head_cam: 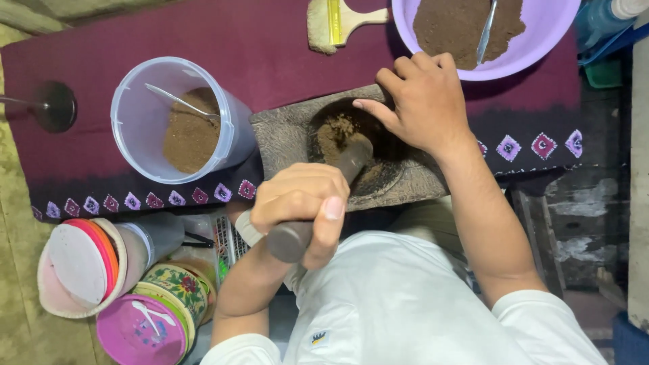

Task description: Grinding brown powder in a stone mortar using a pestle and scraping the sides with a small tool to ensure even consistency.

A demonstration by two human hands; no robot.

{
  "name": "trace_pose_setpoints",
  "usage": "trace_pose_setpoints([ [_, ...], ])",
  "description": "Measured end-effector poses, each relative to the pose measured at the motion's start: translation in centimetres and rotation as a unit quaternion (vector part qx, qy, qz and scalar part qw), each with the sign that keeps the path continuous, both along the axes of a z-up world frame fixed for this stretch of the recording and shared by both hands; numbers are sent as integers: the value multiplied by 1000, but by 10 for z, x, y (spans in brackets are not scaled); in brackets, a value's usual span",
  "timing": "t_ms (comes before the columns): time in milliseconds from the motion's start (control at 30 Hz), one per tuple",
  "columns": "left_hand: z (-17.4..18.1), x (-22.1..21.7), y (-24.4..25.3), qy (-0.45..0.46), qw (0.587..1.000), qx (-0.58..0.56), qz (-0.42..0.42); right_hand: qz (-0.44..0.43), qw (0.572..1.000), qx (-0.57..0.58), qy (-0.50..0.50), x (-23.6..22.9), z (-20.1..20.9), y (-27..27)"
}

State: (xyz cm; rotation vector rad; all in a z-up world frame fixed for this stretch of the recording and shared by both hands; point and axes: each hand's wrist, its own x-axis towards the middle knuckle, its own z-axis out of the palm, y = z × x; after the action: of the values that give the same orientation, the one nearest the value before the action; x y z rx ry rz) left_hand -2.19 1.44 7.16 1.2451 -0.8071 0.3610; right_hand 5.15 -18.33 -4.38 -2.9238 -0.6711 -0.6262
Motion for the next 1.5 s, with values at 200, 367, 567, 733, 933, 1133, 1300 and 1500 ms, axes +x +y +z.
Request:
trace_pose_setpoints([
  [200, -73, 20, -23, -39, 988, 130, 68, 0, 1000, -5, -10, -1, 0, 1],
  [367, -38, 27, -15, -66, 983, 139, 103, 2, 1000, 6, -4, 1, 0, 0],
  [567, -18, 8, -6, -1, 998, 8, 59, 0, 1000, 0, 1, 0, 1, 1],
  [733, -73, 24, -12, -17, 993, 106, 48, 0, 1000, 4, 3, -1, 0, 2],
  [933, -34, 27, -18, -85, 985, 125, 86, -3, 1000, 9, 11, 1, -1, -1],
  [1133, 6, 8, -3, -54, 997, 55, 13, 0, 1000, -7, 1, 4, -1, 0],
  [1300, -77, 27, -15, -26, 987, 137, 73, 1, 1000, -2, 21, 5, -1, 0],
  [1500, -49, 35, -24, -85, 986, 129, 67, 3, 1000, 9, 18, 3, -2, 0],
])
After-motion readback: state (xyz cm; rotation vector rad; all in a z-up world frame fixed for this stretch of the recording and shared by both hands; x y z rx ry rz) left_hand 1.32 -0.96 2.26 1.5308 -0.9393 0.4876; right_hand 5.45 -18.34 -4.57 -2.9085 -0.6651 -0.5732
